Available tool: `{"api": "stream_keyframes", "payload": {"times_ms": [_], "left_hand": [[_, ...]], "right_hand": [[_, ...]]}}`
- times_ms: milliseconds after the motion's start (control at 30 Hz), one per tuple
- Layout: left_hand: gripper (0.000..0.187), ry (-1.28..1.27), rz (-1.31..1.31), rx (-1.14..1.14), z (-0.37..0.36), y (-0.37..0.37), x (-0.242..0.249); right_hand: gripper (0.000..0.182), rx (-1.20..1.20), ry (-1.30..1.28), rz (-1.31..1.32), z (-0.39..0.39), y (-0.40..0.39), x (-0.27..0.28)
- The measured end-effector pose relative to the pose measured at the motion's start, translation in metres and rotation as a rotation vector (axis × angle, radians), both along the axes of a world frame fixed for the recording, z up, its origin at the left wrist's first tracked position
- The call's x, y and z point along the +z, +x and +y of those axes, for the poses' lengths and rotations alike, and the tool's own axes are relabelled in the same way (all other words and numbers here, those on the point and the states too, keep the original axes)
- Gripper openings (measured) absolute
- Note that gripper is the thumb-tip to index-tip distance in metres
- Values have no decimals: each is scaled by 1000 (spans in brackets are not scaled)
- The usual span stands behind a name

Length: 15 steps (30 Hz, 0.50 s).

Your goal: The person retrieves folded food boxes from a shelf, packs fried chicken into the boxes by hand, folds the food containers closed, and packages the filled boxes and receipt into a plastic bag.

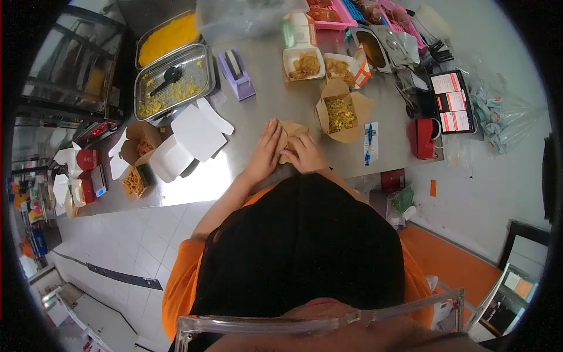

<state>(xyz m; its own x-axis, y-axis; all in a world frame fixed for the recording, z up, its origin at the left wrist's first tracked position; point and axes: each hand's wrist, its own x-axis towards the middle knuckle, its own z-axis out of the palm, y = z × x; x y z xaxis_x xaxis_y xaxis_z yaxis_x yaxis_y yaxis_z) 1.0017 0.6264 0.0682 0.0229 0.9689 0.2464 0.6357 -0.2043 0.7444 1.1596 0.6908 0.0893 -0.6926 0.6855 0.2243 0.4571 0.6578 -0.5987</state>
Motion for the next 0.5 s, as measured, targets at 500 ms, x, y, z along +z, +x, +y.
{"api": "stream_keyframes", "payload": {"times_ms": [500], "left_hand": [[74,21,-130,-68,1,-9,-12]], "right_hand": [[15,49,84,233,6,3,-18]]}}
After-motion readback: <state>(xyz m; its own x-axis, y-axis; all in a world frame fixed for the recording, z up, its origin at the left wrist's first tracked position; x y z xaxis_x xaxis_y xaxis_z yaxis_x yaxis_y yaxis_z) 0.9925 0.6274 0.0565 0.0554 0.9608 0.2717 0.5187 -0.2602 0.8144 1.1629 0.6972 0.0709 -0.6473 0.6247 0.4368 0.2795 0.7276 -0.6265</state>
